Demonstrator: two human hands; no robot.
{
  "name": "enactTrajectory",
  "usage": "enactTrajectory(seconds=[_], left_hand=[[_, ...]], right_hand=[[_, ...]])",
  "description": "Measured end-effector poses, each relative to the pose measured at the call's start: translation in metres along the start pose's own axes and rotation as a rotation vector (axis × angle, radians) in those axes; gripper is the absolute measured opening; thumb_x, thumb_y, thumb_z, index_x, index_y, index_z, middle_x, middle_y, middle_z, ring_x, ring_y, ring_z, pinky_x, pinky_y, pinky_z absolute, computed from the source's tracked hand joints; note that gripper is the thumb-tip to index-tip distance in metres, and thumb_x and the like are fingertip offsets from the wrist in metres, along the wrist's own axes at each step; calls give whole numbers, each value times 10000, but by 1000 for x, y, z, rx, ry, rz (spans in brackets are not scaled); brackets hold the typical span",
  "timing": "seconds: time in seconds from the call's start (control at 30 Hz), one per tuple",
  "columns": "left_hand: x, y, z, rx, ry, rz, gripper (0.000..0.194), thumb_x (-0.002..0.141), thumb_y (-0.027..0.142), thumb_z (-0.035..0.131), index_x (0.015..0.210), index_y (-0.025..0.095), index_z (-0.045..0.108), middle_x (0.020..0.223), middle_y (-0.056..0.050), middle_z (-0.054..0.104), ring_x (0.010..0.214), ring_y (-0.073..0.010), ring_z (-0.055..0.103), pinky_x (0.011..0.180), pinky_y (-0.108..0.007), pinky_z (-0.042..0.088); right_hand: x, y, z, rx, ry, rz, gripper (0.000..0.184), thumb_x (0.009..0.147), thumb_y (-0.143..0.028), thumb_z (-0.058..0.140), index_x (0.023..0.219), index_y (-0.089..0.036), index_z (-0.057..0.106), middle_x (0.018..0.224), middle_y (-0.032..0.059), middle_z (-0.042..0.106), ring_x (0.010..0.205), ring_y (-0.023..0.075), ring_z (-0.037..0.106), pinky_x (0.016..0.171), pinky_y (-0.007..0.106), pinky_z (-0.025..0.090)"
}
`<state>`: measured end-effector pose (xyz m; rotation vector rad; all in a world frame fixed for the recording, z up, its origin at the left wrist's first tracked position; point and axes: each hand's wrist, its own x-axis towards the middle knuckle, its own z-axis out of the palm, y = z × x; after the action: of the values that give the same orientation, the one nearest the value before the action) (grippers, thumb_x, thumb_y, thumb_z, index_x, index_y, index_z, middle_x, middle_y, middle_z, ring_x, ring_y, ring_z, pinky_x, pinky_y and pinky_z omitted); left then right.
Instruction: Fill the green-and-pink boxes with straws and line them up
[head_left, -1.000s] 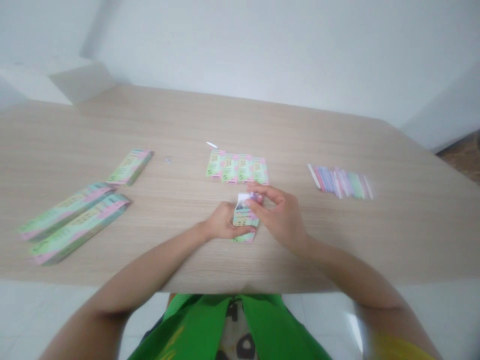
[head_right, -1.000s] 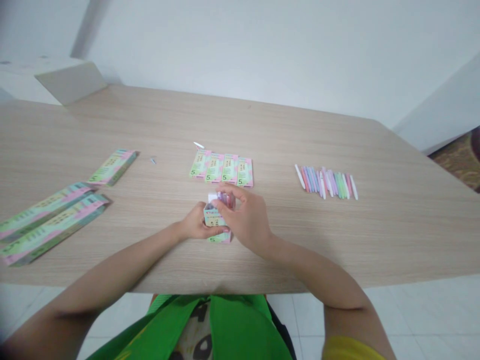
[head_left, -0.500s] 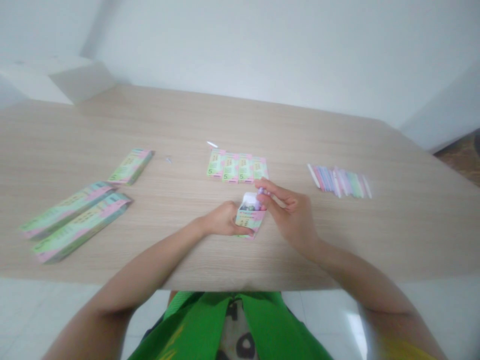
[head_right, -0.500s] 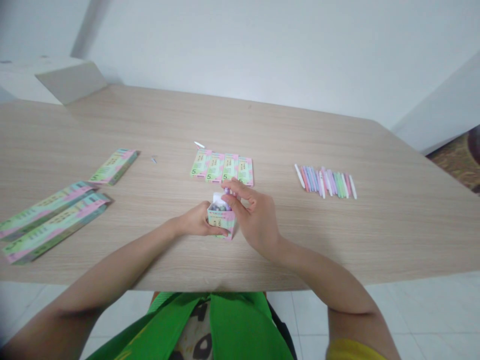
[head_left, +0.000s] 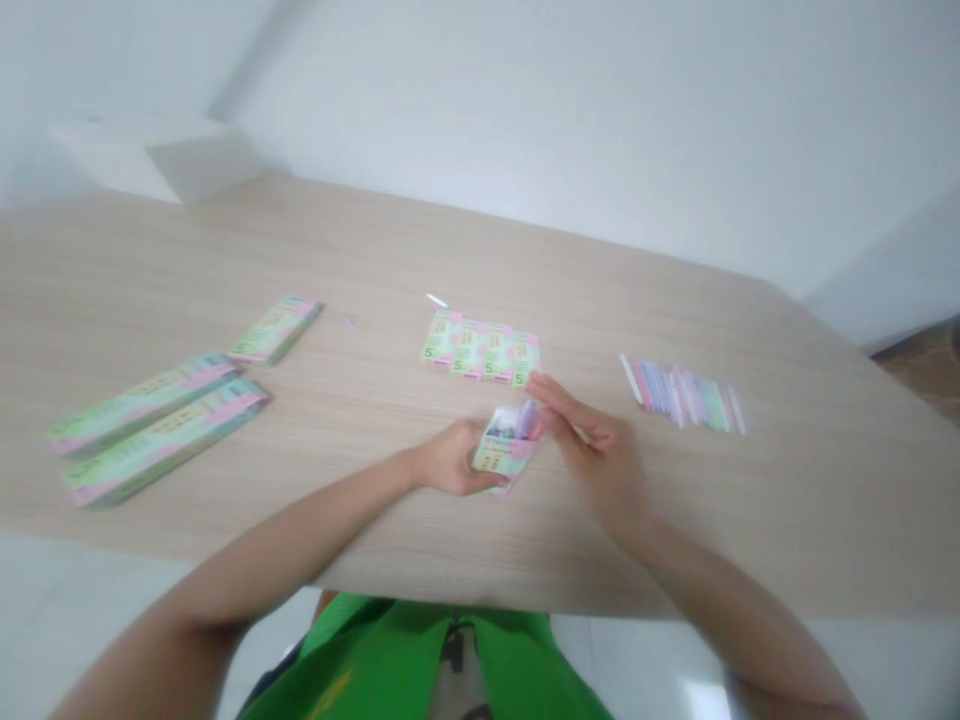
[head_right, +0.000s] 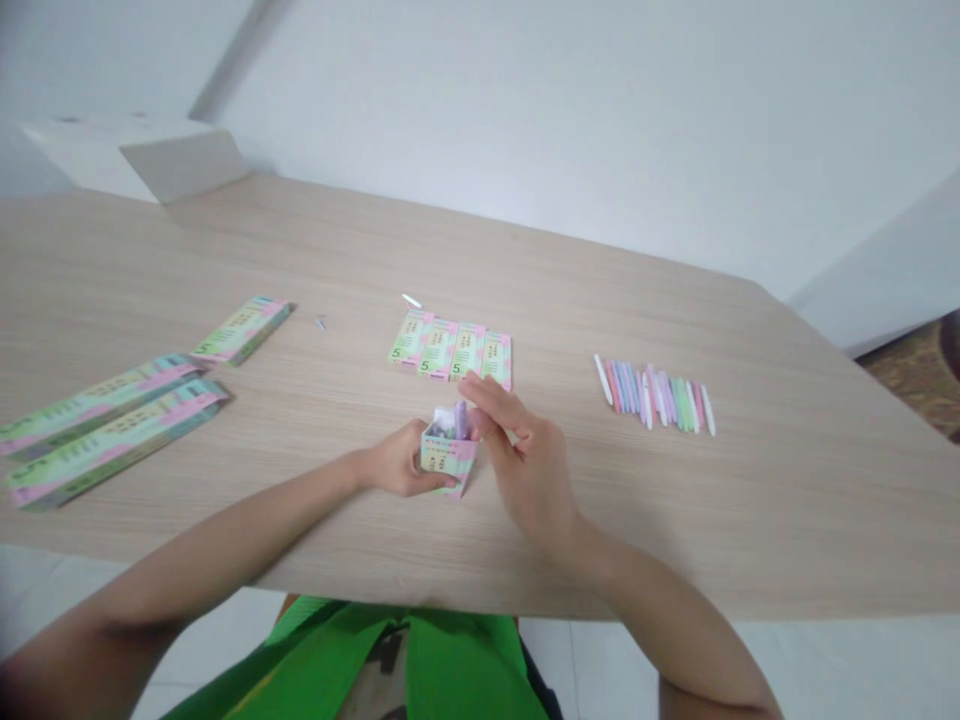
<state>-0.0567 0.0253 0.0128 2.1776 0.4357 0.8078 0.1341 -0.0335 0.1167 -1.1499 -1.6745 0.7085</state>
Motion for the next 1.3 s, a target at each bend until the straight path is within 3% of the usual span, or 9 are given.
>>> enactTrajectory(seconds=[0.1, 0.2, 0.4, 0.53, 0.63, 0.7, 0.83, 1.07, 1.3], left_hand=[[1, 1, 4, -84, 20, -26, 228, 804, 253, 662, 1000, 139, 638, 901, -50, 692, 783, -150, 640, 735, -238, 505], [2, -2, 7, -126, 59, -52, 294, 792, 246, 674, 1056, 138, 603, 923, -58, 686, 827, -166, 644, 770, -264, 517], [1, -12, 12, -99, 206, -58, 608, 713, 274, 748, 1249, 138, 496, 1112, -121, 648, 953, -227, 631, 853, -362, 532], [1, -12, 13, -99, 152, -83, 536, 731, 287, 742, 1204, 133, 542, 1059, -103, 677, 923, -222, 639, 835, -349, 537], [1, -11, 13, -121, 91, -98, 403, 769, 304, 722, 1103, 122, 593, 944, -72, 697, 825, -187, 641, 772, -300, 536], [1, -9, 14, -122, 83, -103, 346, 793, 315, 705, 1063, 121, 611, 917, -66, 699, 803, -176, 639, 753, -281, 531], [1, -8, 12, -90, 93, -116, 298, 803, 328, 702, 1008, 125, 628, 910, -63, 701, 811, -176, 645, 751, -275, 526], [3, -8, 6, -43, 91, -110, 315, 789, 344, 723, 1011, 138, 640, 919, -64, 706, 836, -185, 652, 753, -271, 523], [4, -5, 9, -107, 68, -86, 260, 800, 350, 722, 950, 142, 684, 926, -71, 714, 841, -179, 662, 774, -260, 520]], right_hand=[[-7, -12, -5, 1, 90, -3, 269, 906, -281, 625, 1150, -375, 688, 1258, -51, 643, 1263, 189, 558, 1197, 486, 306], [-9, -14, -5, 11, 168, 6, 259, 872, -292, 673, 1121, -352, 708, 1221, -21, 663, 1209, 213, 601, 1174, 511, 339], [-7, 19, 9, -149, 77, -65, 296, 934, -330, 575, 1214, -340, 669, 1326, 6, 607, 1325, 225, 502, 1187, 570, 268], [-5, 19, 3, -327, 22, -108, 327, 972, -352, 493, 1269, -355, 629, 1410, 12, 549, 1413, 240, 387, 1185, 630, 160], [-3, 9, -1, -409, -47, -138, 410, 955, -353, 501, 1362, -329, 549, 1537, 45, 388, 1473, 261, 259, 1178, 591, 217], [-2, 5, 3, -486, -20, -178, 417, 897, -344, 583, 1312, -297, 583, 1556, 73, 281, 1476, 292, 209, 1157, 556, 275], [-2, 8, 15, -600, 124, -207, 195, 864, -314, 629, 1039, -269, 702, 1271, 100, 388, 1282, 291, 362, 1034, 513, 380], [2, 6, 9, -508, 287, -238, 205, 943, -322, 551, 976, -302, 753, 863, 39, 427, 896, 192, 462, 790, 378, 436], [-20, -4, 5, -409, 168, -282, 191, 928, -253, 536, 941, -220, 724, 847, 40, 469, 827, 172, 489, 716, 346, 433]])
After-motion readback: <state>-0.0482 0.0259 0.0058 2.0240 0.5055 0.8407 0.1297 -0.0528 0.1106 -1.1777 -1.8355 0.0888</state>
